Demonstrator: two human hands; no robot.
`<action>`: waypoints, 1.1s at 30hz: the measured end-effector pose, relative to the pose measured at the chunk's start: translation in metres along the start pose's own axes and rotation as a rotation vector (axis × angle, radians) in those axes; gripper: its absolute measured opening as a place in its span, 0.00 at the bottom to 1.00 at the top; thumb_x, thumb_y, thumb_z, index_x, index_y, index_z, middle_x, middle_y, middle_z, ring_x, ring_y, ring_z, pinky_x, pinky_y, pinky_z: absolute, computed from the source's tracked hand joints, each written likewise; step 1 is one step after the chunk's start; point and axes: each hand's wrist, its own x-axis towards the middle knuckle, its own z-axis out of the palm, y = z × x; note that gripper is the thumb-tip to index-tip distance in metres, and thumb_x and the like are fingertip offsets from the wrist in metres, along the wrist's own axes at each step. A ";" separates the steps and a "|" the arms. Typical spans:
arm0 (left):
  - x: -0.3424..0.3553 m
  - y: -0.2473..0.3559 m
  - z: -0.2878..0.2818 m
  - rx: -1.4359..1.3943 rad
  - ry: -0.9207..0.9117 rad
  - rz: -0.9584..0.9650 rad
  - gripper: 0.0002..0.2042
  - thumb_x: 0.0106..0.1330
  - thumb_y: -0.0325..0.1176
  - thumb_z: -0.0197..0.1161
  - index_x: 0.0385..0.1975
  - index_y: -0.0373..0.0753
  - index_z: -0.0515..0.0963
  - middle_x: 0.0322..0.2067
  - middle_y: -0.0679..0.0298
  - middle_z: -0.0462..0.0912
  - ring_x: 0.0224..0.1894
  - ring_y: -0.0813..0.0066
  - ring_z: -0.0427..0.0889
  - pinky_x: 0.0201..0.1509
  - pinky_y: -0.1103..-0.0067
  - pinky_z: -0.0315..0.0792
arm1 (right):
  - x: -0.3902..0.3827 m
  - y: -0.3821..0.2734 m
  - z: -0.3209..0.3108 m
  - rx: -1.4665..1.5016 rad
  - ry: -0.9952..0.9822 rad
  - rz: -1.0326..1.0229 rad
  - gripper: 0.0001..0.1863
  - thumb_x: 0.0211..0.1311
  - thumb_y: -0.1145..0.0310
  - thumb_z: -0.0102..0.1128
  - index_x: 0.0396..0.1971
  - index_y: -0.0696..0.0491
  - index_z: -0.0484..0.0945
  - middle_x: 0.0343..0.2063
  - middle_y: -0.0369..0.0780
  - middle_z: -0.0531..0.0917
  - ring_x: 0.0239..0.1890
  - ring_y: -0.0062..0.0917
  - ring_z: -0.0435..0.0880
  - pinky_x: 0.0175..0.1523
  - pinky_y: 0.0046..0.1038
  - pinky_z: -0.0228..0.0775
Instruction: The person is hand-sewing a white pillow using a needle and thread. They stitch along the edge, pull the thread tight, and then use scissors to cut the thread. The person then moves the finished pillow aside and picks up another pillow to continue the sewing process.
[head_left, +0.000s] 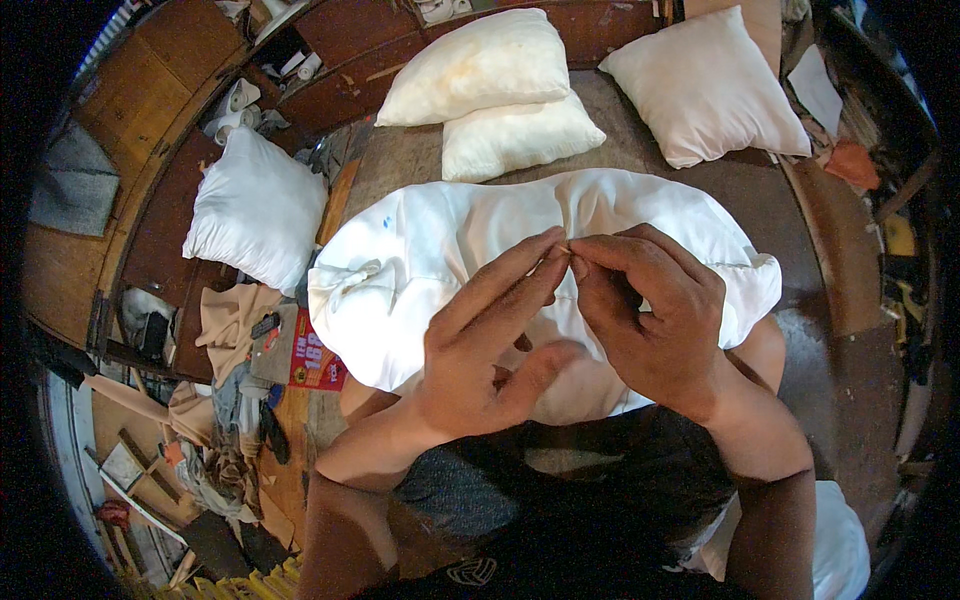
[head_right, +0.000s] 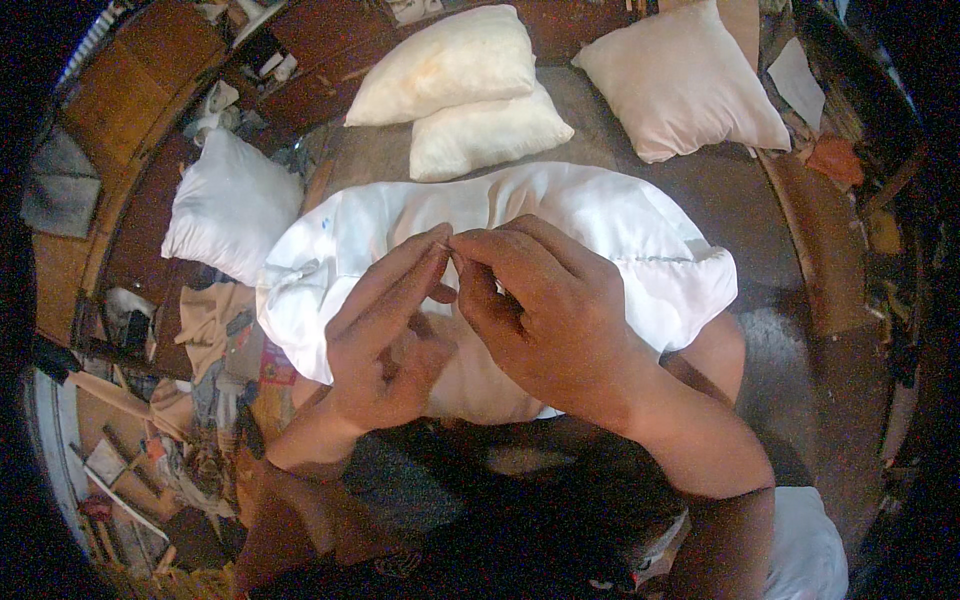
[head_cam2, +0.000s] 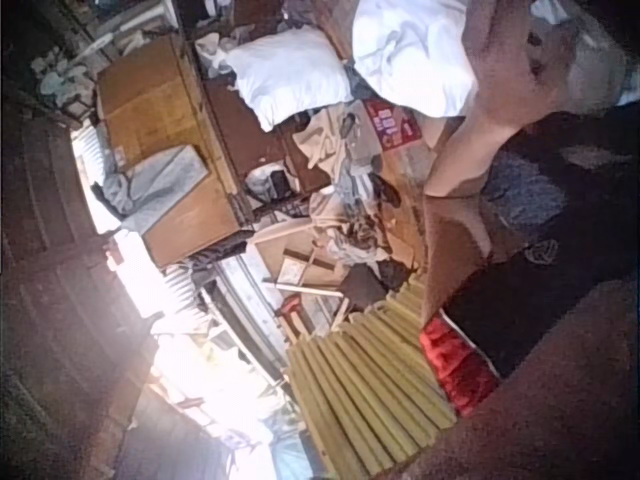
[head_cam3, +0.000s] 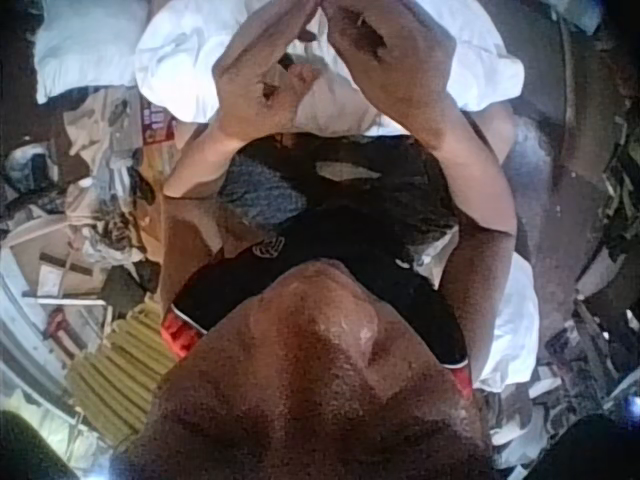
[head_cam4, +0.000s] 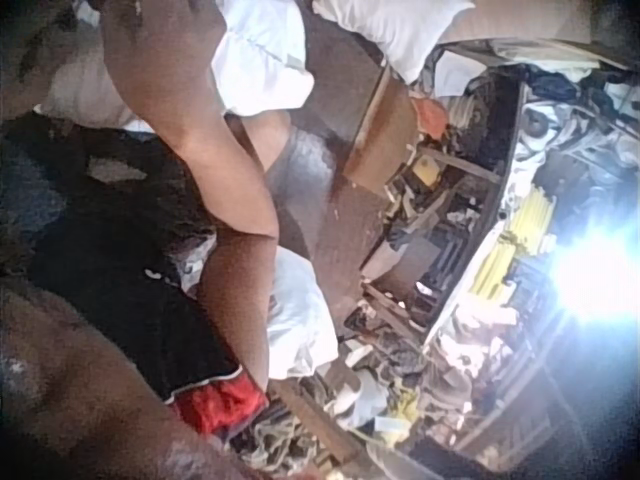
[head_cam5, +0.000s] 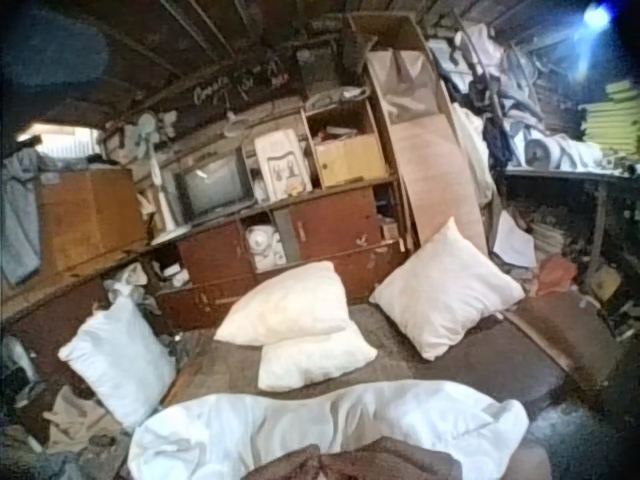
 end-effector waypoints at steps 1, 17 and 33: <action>-0.001 0.001 -0.001 0.006 0.029 -0.045 0.24 0.60 0.30 0.71 0.56 0.29 0.75 0.54 0.47 0.79 0.47 0.69 0.83 0.38 0.82 0.80 | 0.001 -0.004 -0.003 0.003 -0.045 0.032 0.08 0.57 0.78 0.65 0.38 0.58 0.83 0.27 0.43 0.83 0.25 0.30 0.82 0.29 0.26 0.72; 0.002 0.006 0.005 -0.530 0.295 -0.584 0.09 0.66 0.24 0.66 0.45 0.32 0.80 0.39 0.62 0.84 0.34 0.84 0.81 0.32 0.86 0.77 | -0.004 -0.010 0.010 0.612 -0.144 0.683 0.09 0.68 0.70 0.62 0.41 0.59 0.83 0.28 0.31 0.84 0.28 0.09 0.74 0.32 0.15 0.66; 0.005 -0.009 0.000 0.291 0.216 -0.013 0.07 0.57 0.17 0.68 0.34 0.33 0.81 0.36 0.58 0.83 0.34 0.69 0.83 0.37 0.80 0.77 | -0.009 -0.004 0.015 0.237 -0.164 0.368 0.08 0.63 0.73 0.62 0.39 0.59 0.83 0.33 0.46 0.86 0.33 0.32 0.87 0.36 0.28 0.77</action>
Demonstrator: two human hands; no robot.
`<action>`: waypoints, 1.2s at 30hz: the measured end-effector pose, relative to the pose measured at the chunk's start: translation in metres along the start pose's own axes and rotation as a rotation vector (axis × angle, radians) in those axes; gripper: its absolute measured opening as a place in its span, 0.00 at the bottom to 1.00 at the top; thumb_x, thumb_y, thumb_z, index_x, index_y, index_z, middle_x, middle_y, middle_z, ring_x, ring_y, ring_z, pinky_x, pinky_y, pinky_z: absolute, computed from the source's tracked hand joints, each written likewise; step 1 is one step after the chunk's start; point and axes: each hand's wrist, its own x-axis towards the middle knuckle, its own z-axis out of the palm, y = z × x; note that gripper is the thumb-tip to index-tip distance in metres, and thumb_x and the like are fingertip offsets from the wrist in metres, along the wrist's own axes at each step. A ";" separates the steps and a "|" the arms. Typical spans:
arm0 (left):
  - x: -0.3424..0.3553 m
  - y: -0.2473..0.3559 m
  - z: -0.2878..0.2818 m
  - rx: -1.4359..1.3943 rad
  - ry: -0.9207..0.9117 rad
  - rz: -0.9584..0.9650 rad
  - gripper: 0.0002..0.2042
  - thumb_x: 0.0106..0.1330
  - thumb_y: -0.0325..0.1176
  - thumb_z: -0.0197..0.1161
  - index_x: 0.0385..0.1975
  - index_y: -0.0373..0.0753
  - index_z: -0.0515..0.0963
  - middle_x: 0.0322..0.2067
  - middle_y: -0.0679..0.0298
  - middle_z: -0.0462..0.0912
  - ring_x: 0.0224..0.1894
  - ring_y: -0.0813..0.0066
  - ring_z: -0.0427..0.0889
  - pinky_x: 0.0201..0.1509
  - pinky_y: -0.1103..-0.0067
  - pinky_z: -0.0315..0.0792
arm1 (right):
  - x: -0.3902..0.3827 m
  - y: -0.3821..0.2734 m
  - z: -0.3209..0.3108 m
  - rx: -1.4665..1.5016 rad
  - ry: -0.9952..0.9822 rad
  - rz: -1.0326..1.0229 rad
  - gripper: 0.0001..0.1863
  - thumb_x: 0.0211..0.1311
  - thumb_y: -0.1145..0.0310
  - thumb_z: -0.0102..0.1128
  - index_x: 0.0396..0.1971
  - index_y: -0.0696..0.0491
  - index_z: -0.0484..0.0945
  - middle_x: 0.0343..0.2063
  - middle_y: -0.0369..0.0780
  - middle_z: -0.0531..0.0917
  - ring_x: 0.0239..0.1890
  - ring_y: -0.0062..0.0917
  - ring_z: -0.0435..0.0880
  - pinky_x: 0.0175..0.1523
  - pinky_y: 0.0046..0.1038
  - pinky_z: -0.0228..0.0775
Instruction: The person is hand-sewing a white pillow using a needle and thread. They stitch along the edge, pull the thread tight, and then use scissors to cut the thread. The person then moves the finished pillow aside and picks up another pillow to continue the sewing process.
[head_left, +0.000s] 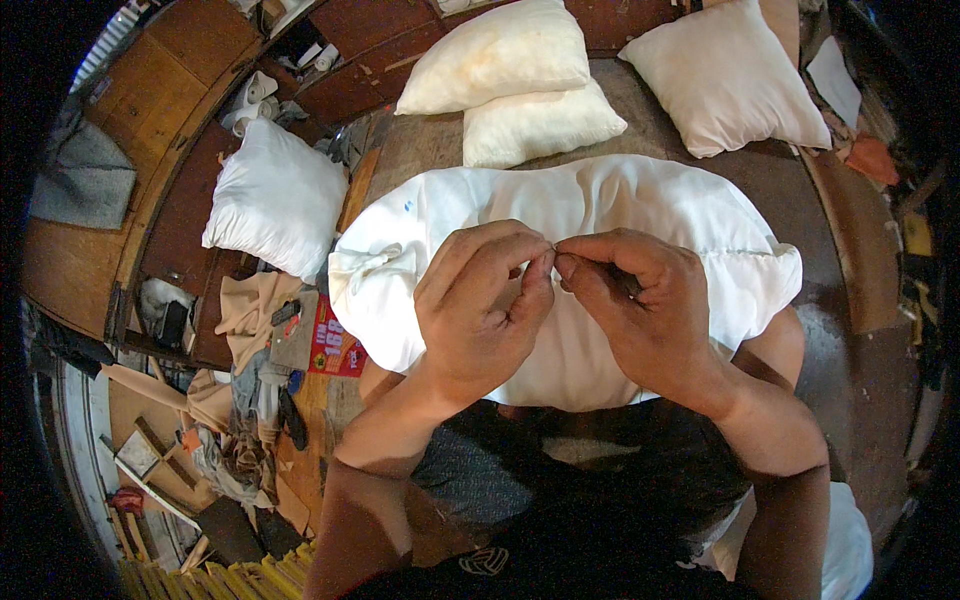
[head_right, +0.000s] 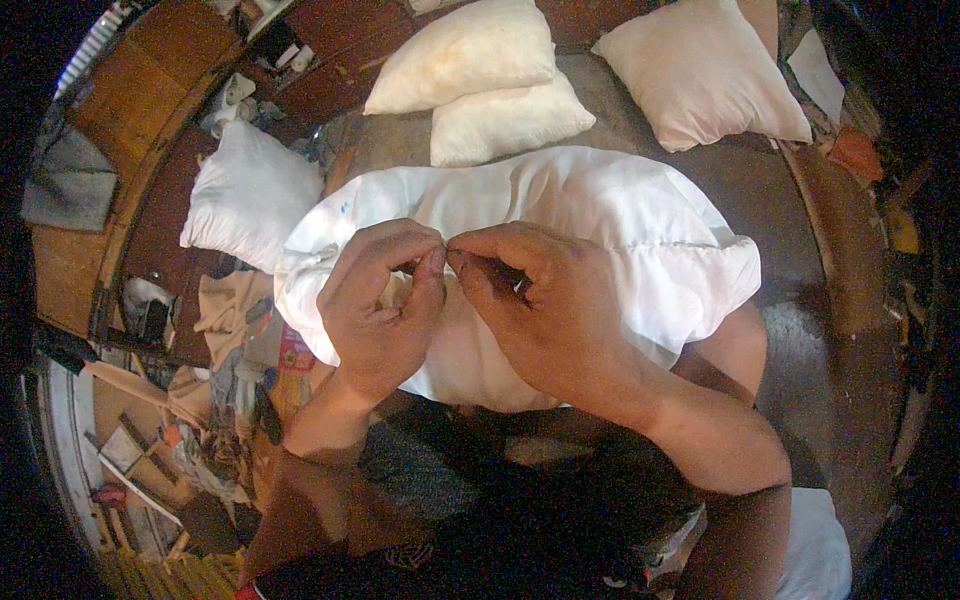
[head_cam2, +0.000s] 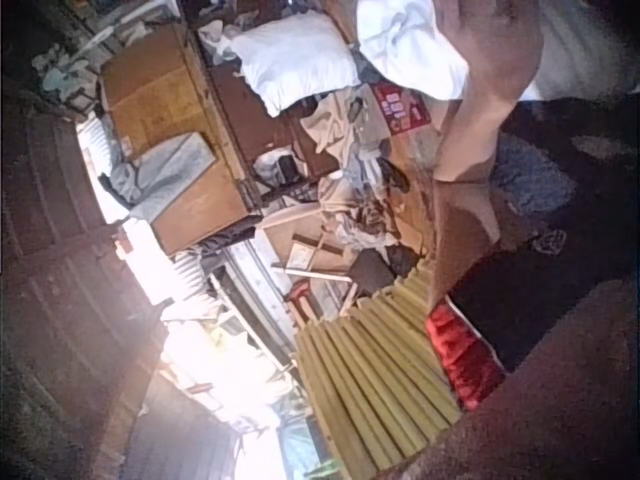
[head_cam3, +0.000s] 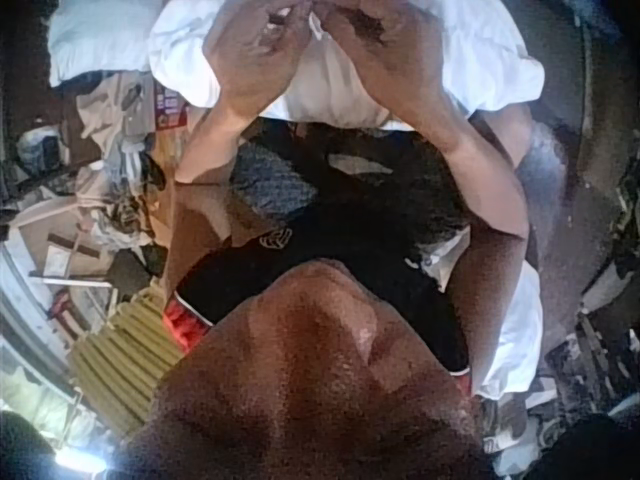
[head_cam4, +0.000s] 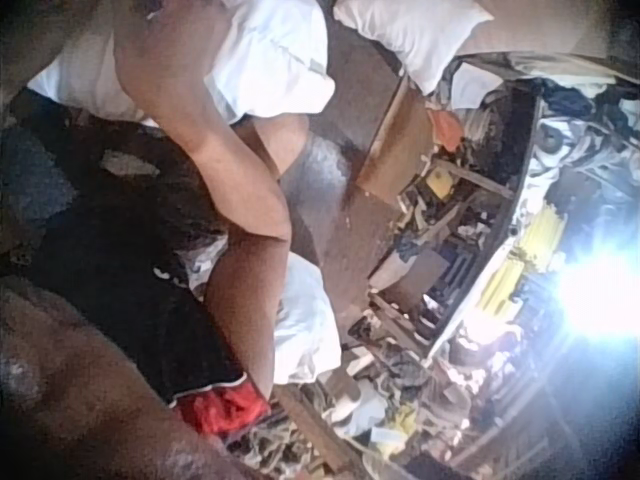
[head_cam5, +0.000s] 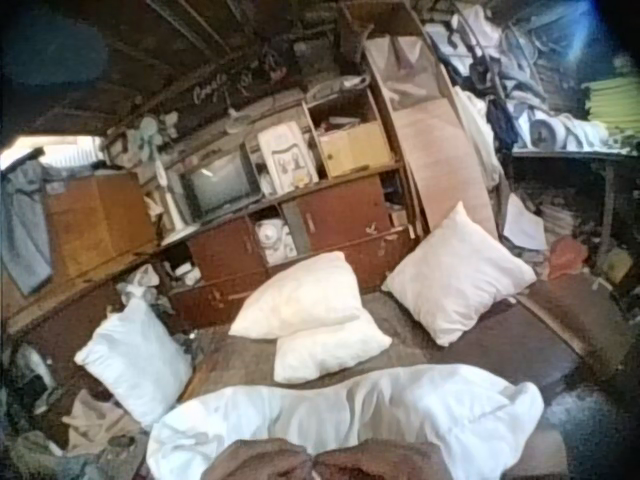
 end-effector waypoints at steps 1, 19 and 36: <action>0.000 0.000 0.001 -0.019 -0.004 -0.011 0.06 0.57 0.17 0.67 0.33 0.33 0.80 0.35 0.58 0.83 0.33 0.71 0.82 0.37 0.80 0.77 | 0.000 0.001 0.001 -0.007 0.003 -0.009 0.08 0.64 0.73 0.62 0.39 0.60 0.83 0.33 0.46 0.86 0.33 0.31 0.87 0.36 0.28 0.77; 0.006 -0.011 -0.013 -0.939 0.002 -0.725 0.06 0.77 0.33 0.50 0.41 0.37 0.70 0.39 0.63 0.75 0.41 0.74 0.81 0.35 0.79 0.79 | 0.002 0.000 0.000 -0.053 -0.057 0.048 0.07 0.64 0.72 0.62 0.39 0.59 0.82 0.30 0.46 0.85 0.29 0.28 0.85 0.36 0.28 0.75; -0.003 0.000 -0.007 -0.682 -0.247 -0.461 0.05 0.74 0.26 0.52 0.46 0.37 0.68 0.53 0.57 0.71 0.36 0.77 0.82 0.39 0.81 0.80 | 0.003 -0.007 0.003 -0.068 -0.096 -0.053 0.06 0.65 0.72 0.63 0.36 0.60 0.81 0.31 0.42 0.82 0.29 0.25 0.82 0.34 0.25 0.73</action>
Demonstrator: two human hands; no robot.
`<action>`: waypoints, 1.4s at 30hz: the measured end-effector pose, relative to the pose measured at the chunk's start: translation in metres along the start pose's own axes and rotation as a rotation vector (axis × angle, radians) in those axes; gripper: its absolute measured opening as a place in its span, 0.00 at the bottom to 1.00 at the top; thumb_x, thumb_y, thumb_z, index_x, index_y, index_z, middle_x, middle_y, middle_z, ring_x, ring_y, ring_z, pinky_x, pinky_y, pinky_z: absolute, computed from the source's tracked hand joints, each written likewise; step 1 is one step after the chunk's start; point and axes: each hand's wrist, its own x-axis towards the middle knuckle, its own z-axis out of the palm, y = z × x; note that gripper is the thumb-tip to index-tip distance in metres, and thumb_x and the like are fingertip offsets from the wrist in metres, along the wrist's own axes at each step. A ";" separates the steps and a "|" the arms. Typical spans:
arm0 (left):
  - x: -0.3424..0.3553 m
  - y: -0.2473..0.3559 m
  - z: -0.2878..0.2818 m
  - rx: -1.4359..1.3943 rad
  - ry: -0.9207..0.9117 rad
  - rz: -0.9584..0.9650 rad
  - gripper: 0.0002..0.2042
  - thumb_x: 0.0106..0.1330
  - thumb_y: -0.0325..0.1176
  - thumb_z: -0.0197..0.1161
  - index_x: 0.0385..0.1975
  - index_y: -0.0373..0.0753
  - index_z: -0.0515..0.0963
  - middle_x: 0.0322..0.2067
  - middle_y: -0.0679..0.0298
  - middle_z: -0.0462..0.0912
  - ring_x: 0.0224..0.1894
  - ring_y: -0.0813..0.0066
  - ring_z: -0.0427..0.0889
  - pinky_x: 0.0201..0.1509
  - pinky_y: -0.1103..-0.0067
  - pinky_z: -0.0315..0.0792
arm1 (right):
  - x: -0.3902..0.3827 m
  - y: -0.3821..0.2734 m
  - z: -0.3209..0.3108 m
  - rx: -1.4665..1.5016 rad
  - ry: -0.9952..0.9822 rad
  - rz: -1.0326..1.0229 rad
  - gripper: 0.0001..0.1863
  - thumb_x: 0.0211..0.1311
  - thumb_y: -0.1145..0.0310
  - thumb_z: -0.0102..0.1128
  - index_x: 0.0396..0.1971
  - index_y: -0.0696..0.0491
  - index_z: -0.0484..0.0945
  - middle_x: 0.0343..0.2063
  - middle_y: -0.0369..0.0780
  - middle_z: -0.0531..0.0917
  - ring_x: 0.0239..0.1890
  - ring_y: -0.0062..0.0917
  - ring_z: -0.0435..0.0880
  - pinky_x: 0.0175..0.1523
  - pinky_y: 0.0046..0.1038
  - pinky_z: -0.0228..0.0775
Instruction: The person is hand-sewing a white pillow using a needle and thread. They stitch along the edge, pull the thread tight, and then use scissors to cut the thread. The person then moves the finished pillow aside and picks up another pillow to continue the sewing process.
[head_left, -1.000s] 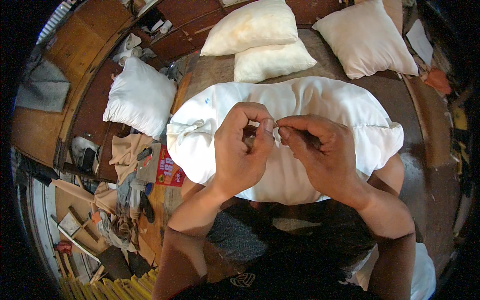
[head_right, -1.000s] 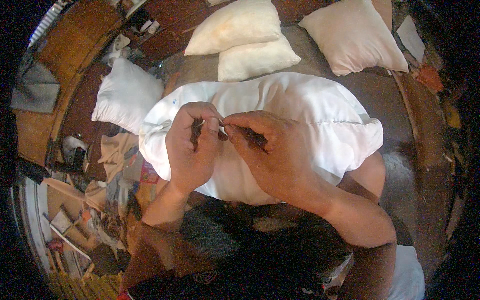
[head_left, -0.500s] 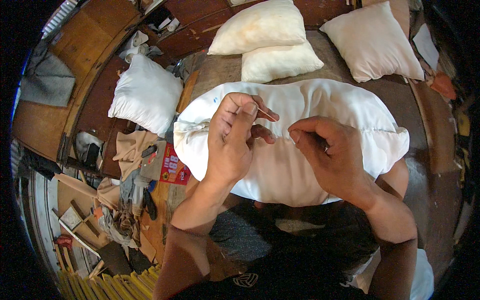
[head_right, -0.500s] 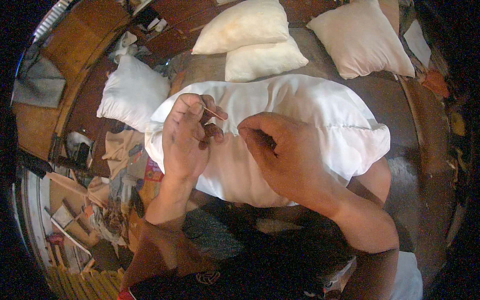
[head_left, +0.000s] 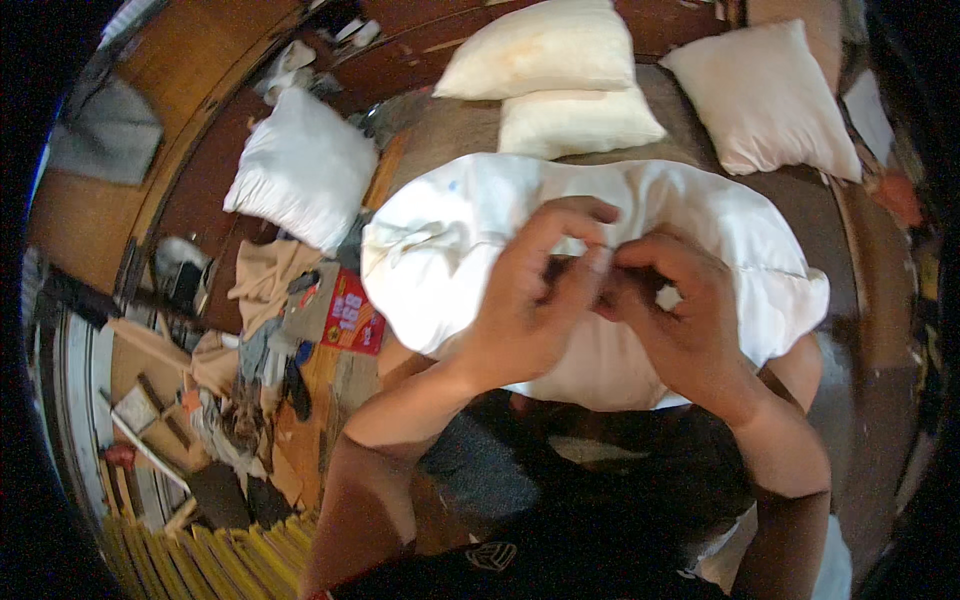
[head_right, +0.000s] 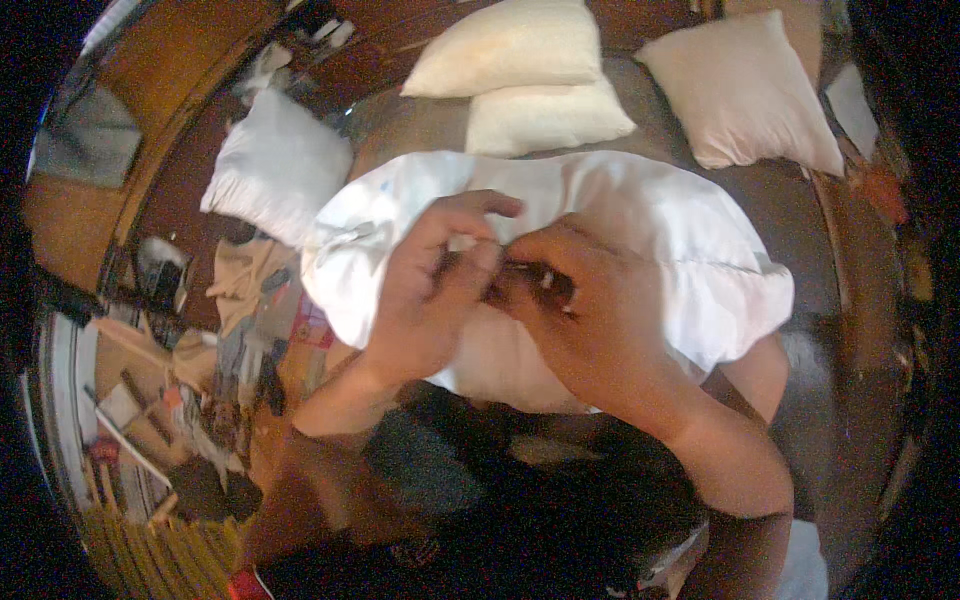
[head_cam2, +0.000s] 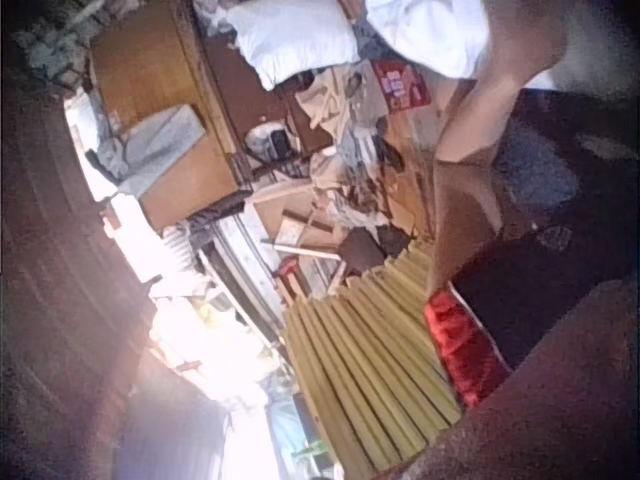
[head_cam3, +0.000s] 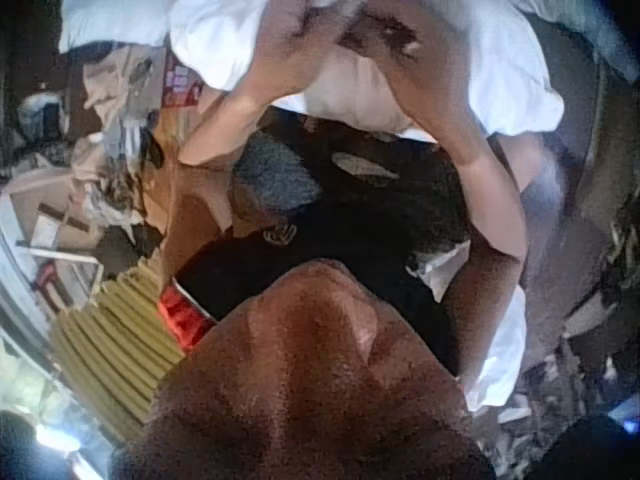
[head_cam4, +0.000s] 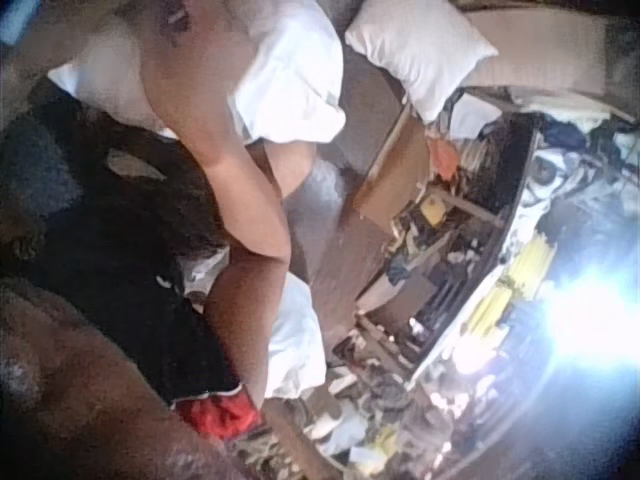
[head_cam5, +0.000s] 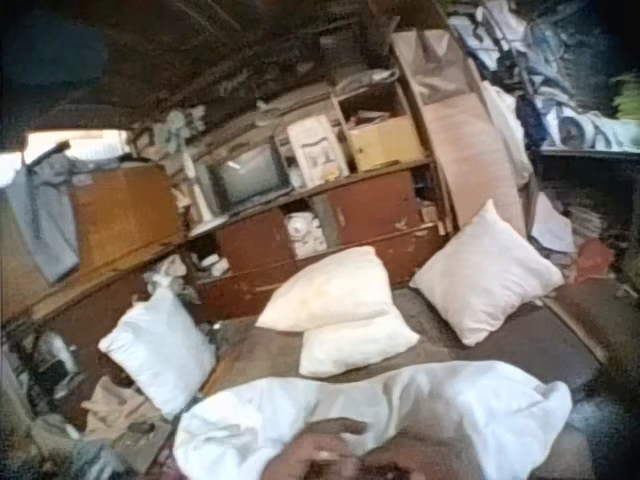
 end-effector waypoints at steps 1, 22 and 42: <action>0.000 -0.001 0.002 0.065 -0.025 0.032 0.05 0.74 0.26 0.52 0.46 0.37 0.69 0.53 0.57 0.73 0.38 0.77 0.81 0.41 0.81 0.78 | -0.003 0.004 -0.001 0.032 0.015 -0.006 0.06 0.65 0.73 0.62 0.36 0.59 0.80 0.31 0.42 0.82 0.29 0.24 0.82 0.34 0.24 0.73; 0.001 0.011 -0.002 0.198 -0.007 0.045 0.04 0.64 0.23 0.63 0.36 0.32 0.78 0.29 0.62 0.80 0.31 0.80 0.78 0.34 0.81 0.72 | 0.001 0.006 -0.016 0.246 0.113 0.120 0.02 0.65 0.74 0.60 0.34 0.57 0.78 0.26 0.33 0.78 0.25 0.14 0.73 0.31 0.17 0.65; -0.008 0.032 -0.010 0.071 -0.045 0.072 0.04 0.64 0.26 0.65 0.35 0.34 0.79 0.21 0.64 0.78 0.23 0.81 0.74 0.27 0.80 0.67 | -0.175 0.208 -0.280 -0.479 0.845 0.559 0.16 0.65 0.70 0.58 0.51 0.57 0.78 0.48 0.43 0.81 0.41 0.27 0.80 0.49 0.26 0.73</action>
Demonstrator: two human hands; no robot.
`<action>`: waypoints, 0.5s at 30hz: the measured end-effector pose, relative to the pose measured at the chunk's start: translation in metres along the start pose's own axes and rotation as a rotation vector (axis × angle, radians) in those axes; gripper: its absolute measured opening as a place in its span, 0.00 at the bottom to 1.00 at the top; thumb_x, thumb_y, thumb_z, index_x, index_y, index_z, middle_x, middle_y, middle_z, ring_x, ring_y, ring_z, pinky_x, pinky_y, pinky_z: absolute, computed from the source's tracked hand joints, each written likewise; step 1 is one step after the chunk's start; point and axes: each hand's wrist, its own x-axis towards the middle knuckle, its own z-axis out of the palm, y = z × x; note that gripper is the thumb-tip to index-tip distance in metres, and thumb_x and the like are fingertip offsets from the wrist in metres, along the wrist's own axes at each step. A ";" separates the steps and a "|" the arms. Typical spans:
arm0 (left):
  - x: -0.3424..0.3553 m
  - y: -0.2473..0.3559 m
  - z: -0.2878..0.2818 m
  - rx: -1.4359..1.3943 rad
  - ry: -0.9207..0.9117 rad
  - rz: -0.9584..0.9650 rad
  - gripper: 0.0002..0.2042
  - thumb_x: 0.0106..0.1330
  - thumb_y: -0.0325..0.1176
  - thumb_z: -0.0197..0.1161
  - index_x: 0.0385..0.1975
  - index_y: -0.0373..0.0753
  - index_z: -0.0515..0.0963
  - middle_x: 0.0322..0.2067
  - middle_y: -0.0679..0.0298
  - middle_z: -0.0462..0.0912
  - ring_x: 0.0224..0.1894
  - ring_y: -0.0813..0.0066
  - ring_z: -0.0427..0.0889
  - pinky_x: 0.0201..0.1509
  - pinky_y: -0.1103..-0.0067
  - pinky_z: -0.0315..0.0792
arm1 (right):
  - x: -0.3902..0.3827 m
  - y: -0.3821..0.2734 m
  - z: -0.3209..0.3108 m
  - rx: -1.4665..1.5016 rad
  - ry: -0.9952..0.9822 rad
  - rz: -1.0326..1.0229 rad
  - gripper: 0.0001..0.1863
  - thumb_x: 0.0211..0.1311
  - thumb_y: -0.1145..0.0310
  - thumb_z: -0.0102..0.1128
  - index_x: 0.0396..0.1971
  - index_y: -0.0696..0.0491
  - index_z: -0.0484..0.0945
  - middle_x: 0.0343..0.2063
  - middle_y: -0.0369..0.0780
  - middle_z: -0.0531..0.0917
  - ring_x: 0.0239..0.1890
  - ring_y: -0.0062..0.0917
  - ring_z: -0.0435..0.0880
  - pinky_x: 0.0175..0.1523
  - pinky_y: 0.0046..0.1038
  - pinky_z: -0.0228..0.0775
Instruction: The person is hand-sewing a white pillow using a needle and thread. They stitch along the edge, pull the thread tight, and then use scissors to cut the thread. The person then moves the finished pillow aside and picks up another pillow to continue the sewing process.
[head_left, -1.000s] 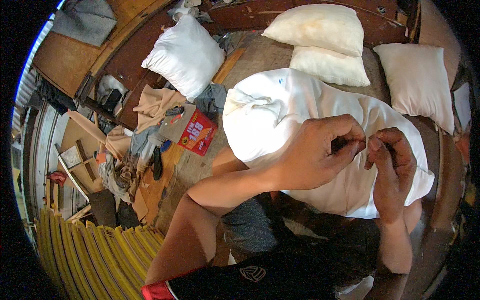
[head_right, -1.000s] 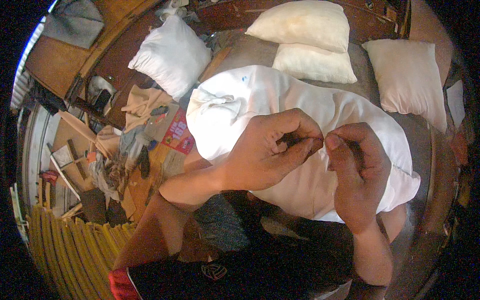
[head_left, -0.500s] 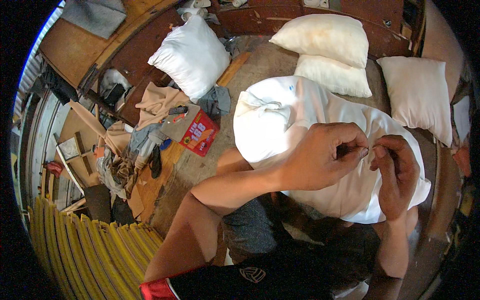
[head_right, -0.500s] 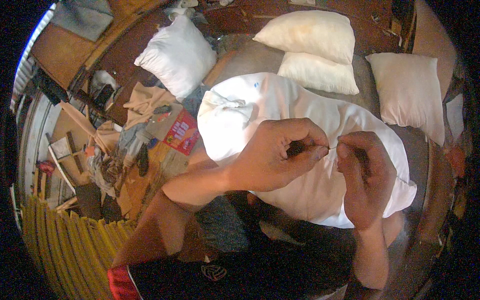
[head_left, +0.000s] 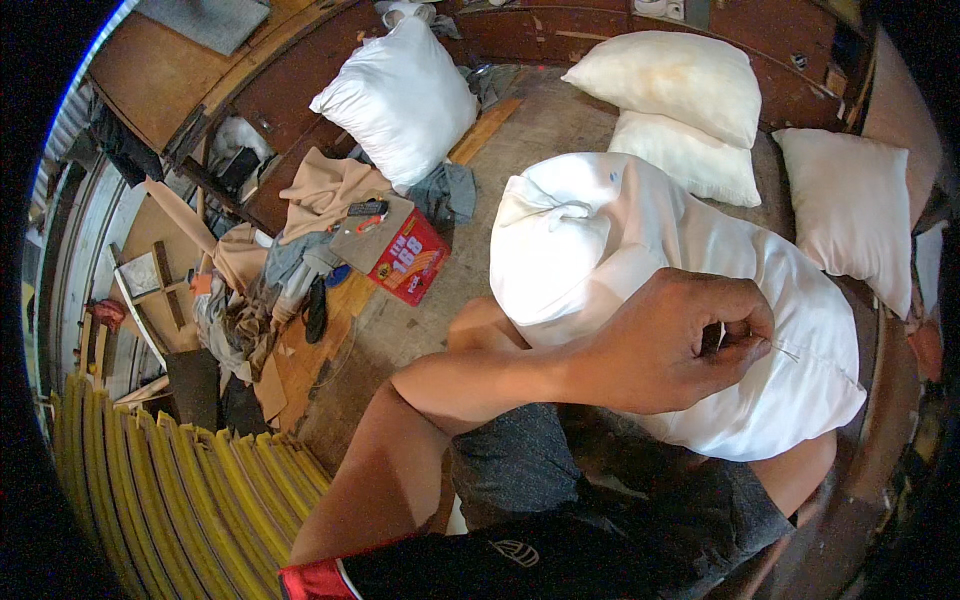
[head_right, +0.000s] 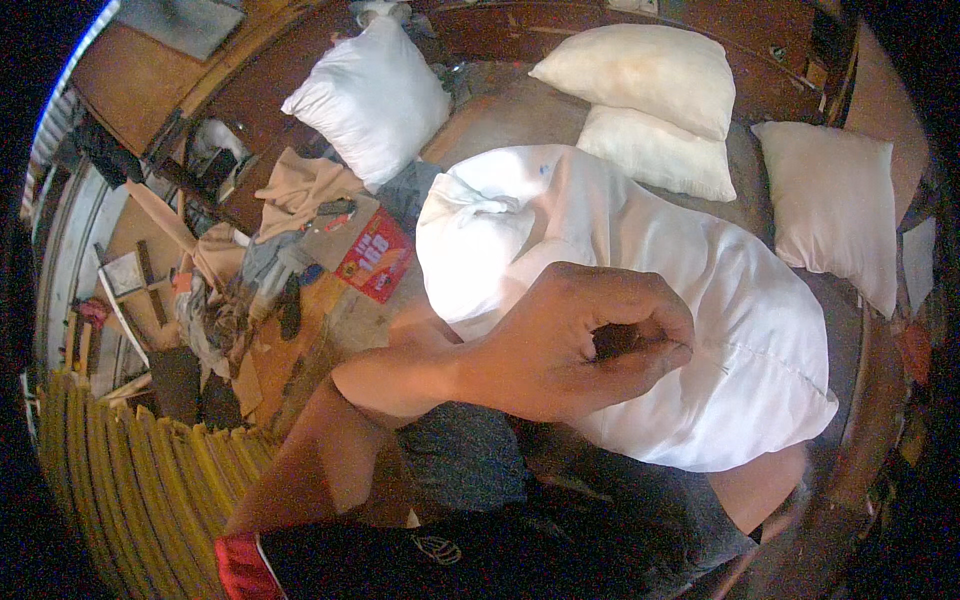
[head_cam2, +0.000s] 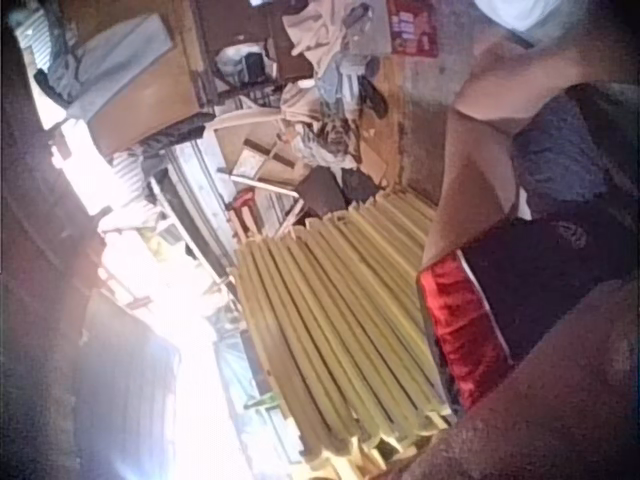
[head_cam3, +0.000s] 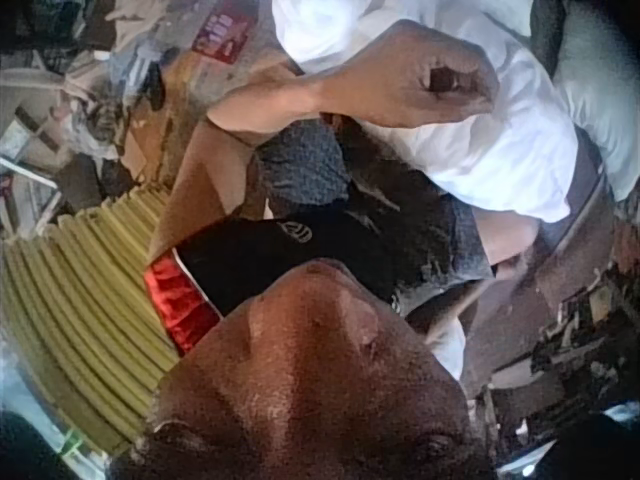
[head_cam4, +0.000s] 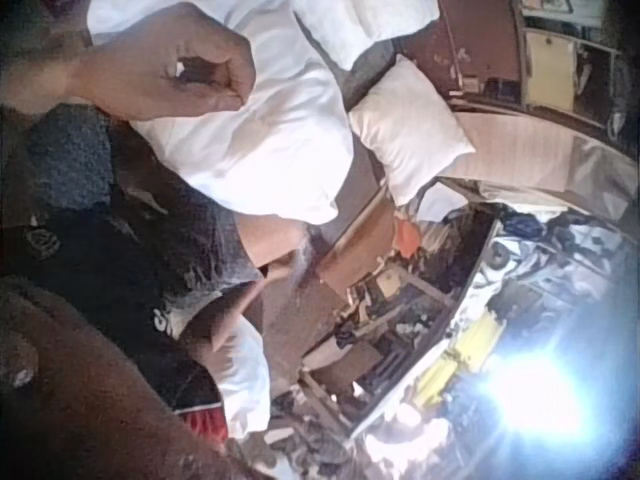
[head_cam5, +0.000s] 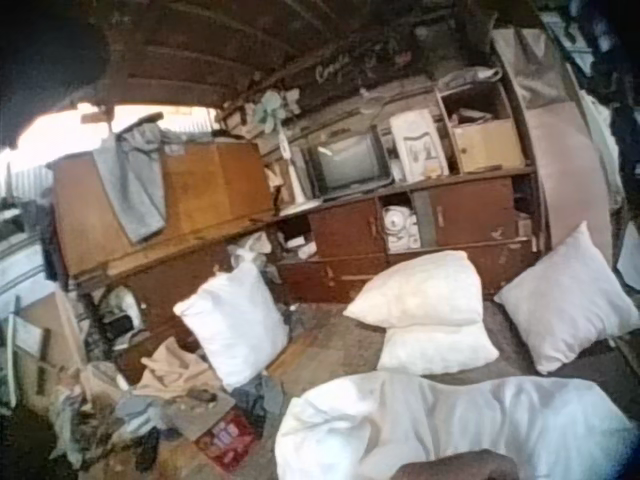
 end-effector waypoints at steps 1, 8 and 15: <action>-0.004 -0.006 0.005 0.002 0.009 0.027 0.04 0.64 0.26 0.65 0.35 0.34 0.79 0.21 0.64 0.78 0.23 0.81 0.74 0.28 0.80 0.67 | 0.004 0.009 0.004 0.022 -0.019 0.016 0.16 0.66 0.70 0.58 0.52 0.57 0.78 0.48 0.43 0.81 0.41 0.28 0.80 0.50 0.26 0.73; -0.001 -0.011 0.018 0.060 -0.028 -0.029 0.04 0.65 0.26 0.65 0.36 0.34 0.79 0.23 0.65 0.79 0.25 0.82 0.75 0.29 0.81 0.68 | 0.040 0.011 -0.004 0.080 -0.054 0.041 0.18 0.66 0.68 0.58 0.54 0.56 0.76 0.50 0.44 0.80 0.43 0.29 0.79 0.51 0.28 0.73; 0.002 -0.018 0.021 0.054 -0.021 -0.007 0.04 0.65 0.26 0.65 0.36 0.35 0.79 0.24 0.68 0.80 0.26 0.85 0.75 0.29 0.83 0.68 | 0.048 0.025 -0.004 0.100 -0.064 0.062 0.19 0.67 0.66 0.58 0.56 0.56 0.74 0.52 0.45 0.79 0.46 0.31 0.79 0.52 0.30 0.73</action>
